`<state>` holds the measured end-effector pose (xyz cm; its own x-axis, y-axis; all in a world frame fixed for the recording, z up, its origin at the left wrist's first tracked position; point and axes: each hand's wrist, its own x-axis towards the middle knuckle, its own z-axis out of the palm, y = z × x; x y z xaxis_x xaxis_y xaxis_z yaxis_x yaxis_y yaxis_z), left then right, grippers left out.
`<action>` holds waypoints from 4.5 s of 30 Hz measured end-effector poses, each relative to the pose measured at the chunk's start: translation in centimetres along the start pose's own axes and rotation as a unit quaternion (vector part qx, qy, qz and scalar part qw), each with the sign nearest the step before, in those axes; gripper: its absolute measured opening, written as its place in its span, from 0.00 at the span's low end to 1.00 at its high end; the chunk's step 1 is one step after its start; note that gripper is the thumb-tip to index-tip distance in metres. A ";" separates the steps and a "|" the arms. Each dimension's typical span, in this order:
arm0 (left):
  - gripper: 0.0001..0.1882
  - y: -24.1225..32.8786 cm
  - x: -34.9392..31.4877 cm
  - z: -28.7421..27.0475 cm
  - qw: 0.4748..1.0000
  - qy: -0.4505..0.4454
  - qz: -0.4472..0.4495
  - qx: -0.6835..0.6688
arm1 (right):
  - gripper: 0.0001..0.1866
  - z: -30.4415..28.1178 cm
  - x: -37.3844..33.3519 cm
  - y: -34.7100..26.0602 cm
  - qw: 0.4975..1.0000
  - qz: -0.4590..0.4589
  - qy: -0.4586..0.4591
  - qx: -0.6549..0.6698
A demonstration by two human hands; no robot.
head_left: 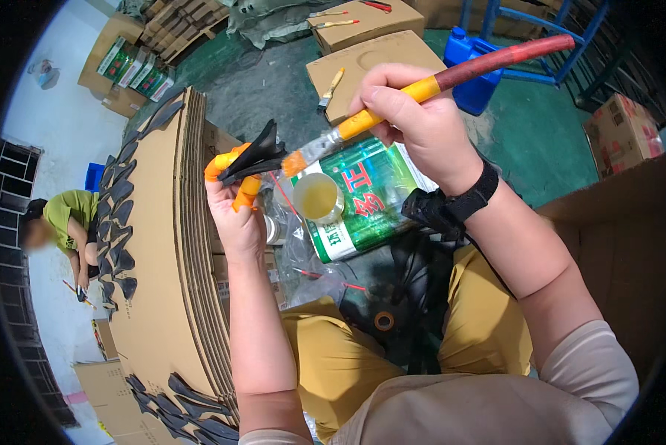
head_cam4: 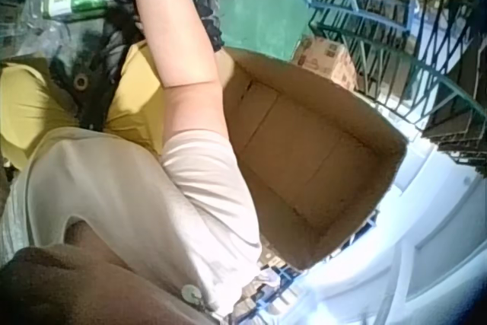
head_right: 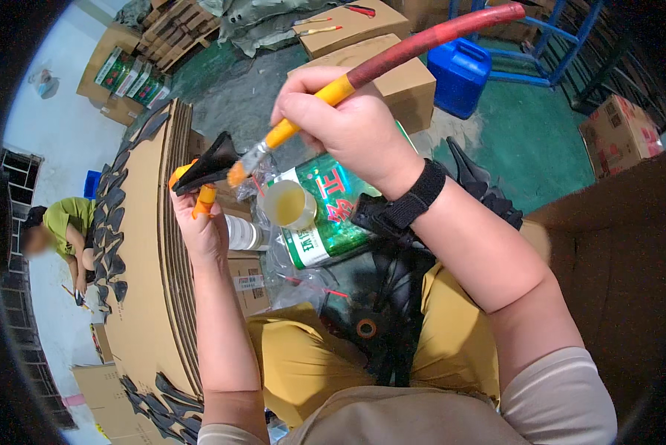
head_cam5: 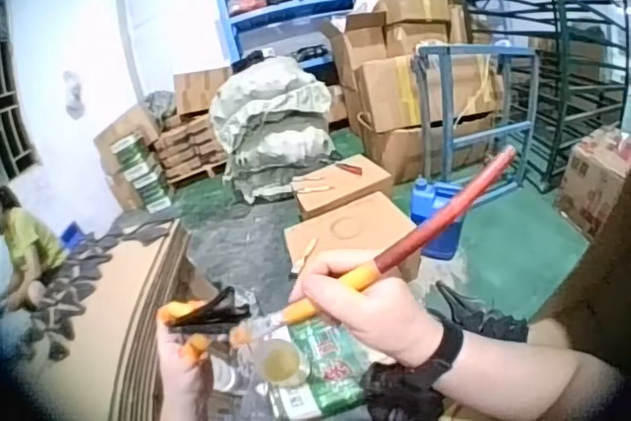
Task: The person is applying glue or a coating to the underside of black saddle-shaped pads using a brush.
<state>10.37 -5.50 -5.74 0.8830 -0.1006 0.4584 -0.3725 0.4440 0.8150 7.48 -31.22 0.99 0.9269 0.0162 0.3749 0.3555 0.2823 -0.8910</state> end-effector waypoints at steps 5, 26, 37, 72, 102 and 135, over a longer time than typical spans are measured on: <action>0.28 -0.1 -0.1 0.2 0.999 -0.015 -0.009 0.029 | 0.10 0.9 0.0 0.5 0.999 -0.021 -0.002 0.033; 0.11 1.3 -0.9 -0.2 0.955 0.082 -0.035 -0.283 | 0.10 1.4 0.1 3.9 0.996 0.038 0.025 0.077; 0.16 1.2 -1.1 -1.6 0.946 0.044 -0.055 -0.316 | 0.12 2.1 0.2 3.0 0.981 0.057 0.013 0.184; 0.09 4.1 -0.7 -3.9 0.863 0.370 -0.050 -0.340 | 0.11 -0.9 0.2 4.6 0.998 0.017 0.055 0.018; 0.10 4.4 0.0 -6.3 0.852 0.507 0.000 -0.132 | 0.11 0.5 -0.2 5.2 0.996 0.074 0.049 0.020; 0.22 4.8 -3.5 5.3 0.786 0.140 0.138 0.587 | 0.28 12.2 -3.0 7.9 0.998 0.000 0.063 -0.014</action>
<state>3.99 -7.73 -1.57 0.6899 0.1274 0.7126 -0.4223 -0.7287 0.5391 6.06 -17.33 -4.00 0.9340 -0.1058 0.3412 0.3572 0.2545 -0.8987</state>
